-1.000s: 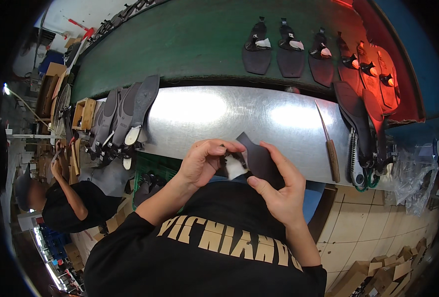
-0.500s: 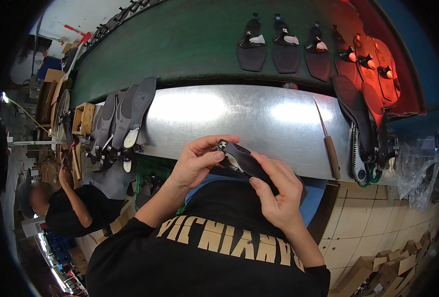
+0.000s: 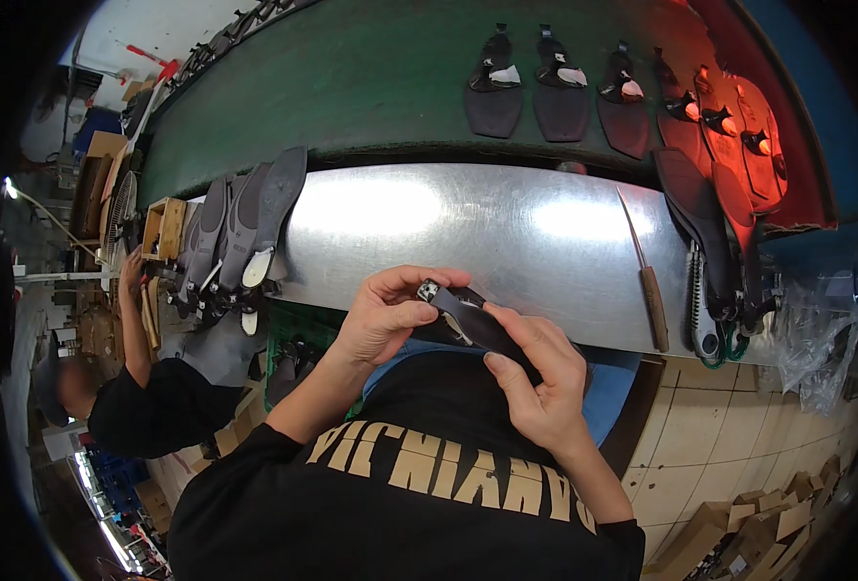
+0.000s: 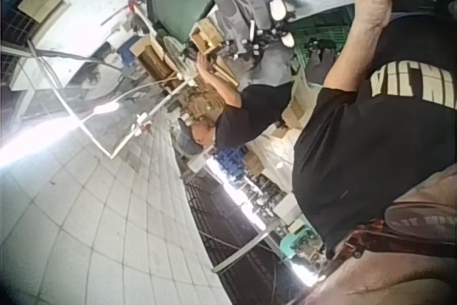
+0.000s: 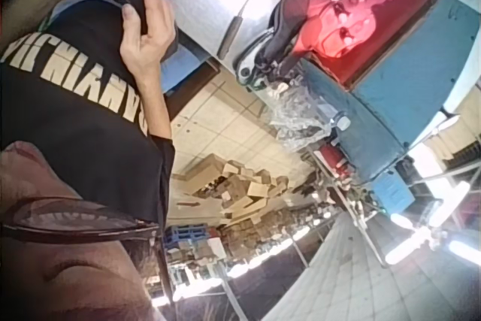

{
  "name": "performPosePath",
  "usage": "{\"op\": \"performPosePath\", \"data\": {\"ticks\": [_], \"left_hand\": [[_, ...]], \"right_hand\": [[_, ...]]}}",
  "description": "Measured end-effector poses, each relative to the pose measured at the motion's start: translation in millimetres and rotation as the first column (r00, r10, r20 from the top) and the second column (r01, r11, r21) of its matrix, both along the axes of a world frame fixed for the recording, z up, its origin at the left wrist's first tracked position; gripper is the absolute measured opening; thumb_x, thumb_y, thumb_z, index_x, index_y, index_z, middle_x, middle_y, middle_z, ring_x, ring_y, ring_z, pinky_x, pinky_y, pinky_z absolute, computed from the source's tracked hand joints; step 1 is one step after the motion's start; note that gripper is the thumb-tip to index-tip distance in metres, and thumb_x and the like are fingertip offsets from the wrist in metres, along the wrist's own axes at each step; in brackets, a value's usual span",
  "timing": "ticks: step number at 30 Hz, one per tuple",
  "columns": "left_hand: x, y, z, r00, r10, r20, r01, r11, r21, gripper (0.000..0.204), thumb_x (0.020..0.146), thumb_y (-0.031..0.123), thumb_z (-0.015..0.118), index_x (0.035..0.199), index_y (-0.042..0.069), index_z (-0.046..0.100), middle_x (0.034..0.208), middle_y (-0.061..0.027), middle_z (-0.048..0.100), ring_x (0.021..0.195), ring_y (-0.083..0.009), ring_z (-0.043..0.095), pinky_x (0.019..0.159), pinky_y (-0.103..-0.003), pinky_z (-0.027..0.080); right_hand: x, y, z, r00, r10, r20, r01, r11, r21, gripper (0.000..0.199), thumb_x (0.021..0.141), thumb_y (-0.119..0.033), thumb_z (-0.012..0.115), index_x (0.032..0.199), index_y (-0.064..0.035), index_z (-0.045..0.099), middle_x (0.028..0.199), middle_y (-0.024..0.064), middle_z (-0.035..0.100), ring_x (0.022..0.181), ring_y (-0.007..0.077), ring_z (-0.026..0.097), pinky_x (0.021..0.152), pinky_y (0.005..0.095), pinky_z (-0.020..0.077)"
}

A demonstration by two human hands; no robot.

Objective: The person attaches small white plastic clips to the heel area of dark grey shoe insoles using a screwdriver. They pick up an insole, insert the clip, and use the screwdriver to secure it before placing the finished insole on a metal table. The process is repeated for multiple insoles.

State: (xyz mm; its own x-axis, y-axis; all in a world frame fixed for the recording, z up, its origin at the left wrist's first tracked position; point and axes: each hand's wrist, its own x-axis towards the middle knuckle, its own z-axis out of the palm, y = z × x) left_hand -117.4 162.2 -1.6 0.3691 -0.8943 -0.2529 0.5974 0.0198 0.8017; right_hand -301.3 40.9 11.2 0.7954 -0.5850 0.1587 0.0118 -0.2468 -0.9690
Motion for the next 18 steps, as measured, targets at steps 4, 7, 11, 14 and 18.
{"op": "performPosePath", "data": {"ticks": [4,7,11,14,18], "left_hand": [[0.0,0.3,-0.6,1.000,0.004,-0.006,-0.004,1.000,0.004,0.032,0.076,-0.002,0.071,0.107,0.000,0.066,0.120,-0.0196,0.062,0.110,-0.0249,0.061,0.099,-0.039,0.048],[0.6,0.9,-1.8,1.000,0.002,-0.002,-0.002,1.000,0.011,0.032,0.076,-0.002,0.072,0.107,0.000,0.067,0.120,-0.0194,0.062,0.110,-0.0249,0.061,0.099,-0.039,0.048],[1.2,1.0,-2.0,1.000,0.004,0.001,-0.004,1.000,0.012,0.032,0.075,-0.003,0.072,0.107,-0.001,0.067,0.119,-0.0196,0.063,0.109,-0.0250,0.062,0.098,-0.038,0.048],[1.8,0.9,-3.3,1.000,0.001,0.008,-0.002,1.000,0.020,0.033,0.075,-0.003,0.072,0.108,-0.001,0.067,0.120,-0.0199,0.063,0.109,-0.0251,0.062,0.097,-0.038,0.049],[3.1,1.1,-3.7,1.000,-0.007,0.018,0.007,1.000,0.014,0.035,0.075,-0.004,0.072,0.110,-0.001,0.068,0.121,-0.0205,0.062,0.110,-0.0255,0.062,0.097,-0.037,0.050]], "right_hand": [[0.5,0.2,0.1,1.000,0.007,-0.010,-0.007,1.000,0.006,0.041,0.077,0.000,0.065,0.119,-0.0007,0.063,0.101,0.0147,0.067,0.092,0.0252,0.062,0.086,0.0315,0.0451],[1.0,0.1,-0.1,1.000,0.008,-0.011,-0.008,1.000,0.000,0.042,0.077,0.000,0.065,0.119,-0.0007,0.063,0.100,0.0144,0.067,0.091,0.0249,0.062,0.086,0.0314,0.0453],[1.5,0.0,0.3,1.000,0.011,-0.014,-0.011,1.000,-0.011,0.042,0.077,0.000,0.066,0.119,-0.0005,0.063,0.097,0.0138,0.066,0.089,0.0245,0.062,0.085,0.0311,0.0454],[2.0,-0.7,-0.5,1.000,0.013,-0.017,-0.013,1.000,-0.028,0.042,0.077,0.000,0.066,0.119,-0.0005,0.063,0.095,0.0134,0.066,0.087,0.0244,0.062,0.083,0.0308,0.0454],[2.6,-2.1,-2.5,1.000,0.025,-0.014,-0.026,0.999,-0.046,0.042,0.076,-0.001,0.066,0.118,-0.0006,0.063,0.092,0.0134,0.065,0.084,0.0250,0.062,0.080,0.0310,0.0453]]}}
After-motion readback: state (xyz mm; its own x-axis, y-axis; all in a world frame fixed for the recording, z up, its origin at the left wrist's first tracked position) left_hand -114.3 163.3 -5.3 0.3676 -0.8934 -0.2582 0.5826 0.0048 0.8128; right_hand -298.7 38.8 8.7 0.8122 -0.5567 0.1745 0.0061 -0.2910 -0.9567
